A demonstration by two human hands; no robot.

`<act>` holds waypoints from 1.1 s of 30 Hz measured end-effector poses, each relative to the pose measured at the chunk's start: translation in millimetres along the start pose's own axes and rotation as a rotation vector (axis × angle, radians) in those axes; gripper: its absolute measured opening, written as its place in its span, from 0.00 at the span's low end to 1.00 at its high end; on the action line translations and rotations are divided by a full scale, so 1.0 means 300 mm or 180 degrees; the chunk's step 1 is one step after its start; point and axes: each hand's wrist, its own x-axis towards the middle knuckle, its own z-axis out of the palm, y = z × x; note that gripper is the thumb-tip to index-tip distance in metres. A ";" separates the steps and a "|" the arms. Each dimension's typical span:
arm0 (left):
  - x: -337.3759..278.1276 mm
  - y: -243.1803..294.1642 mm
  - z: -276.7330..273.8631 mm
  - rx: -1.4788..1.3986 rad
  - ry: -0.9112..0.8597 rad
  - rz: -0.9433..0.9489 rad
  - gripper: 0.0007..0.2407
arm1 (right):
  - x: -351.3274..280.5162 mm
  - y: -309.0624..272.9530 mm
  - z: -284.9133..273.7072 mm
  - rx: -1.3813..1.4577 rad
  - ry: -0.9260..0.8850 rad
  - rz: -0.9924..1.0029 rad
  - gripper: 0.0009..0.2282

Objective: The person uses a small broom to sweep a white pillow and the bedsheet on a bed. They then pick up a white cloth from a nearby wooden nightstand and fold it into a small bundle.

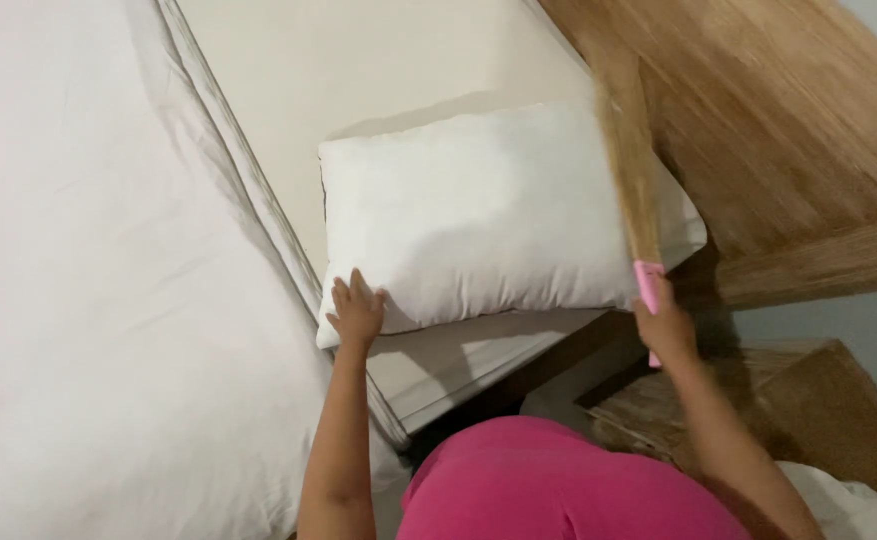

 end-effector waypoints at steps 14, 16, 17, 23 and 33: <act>0.237 -0.315 0.128 -0.1160 0.0330 -0.0747 0.42 | -0.377 -0.257 0.293 -0.1065 -0.0879 -0.1953 0.28; 0.231 -0.324 0.115 -0.1283 0.0311 -0.0820 0.43 | -0.341 -0.153 0.287 -0.0946 -0.0722 -0.1997 0.28; 0.222 -0.320 0.108 -0.1396 0.0165 -0.0981 0.43 | -0.332 -0.108 0.264 -0.1259 -0.0585 -0.1695 0.27; 0.200 -0.319 0.095 -0.1516 0.0022 -0.1086 0.44 | -0.358 -0.016 0.159 -0.0846 0.0018 -0.0994 0.29; 0.210 -0.400 0.179 -0.1300 0.0279 -0.0594 0.29 | -0.382 -0.041 0.315 0.0934 0.0320 -0.1222 0.32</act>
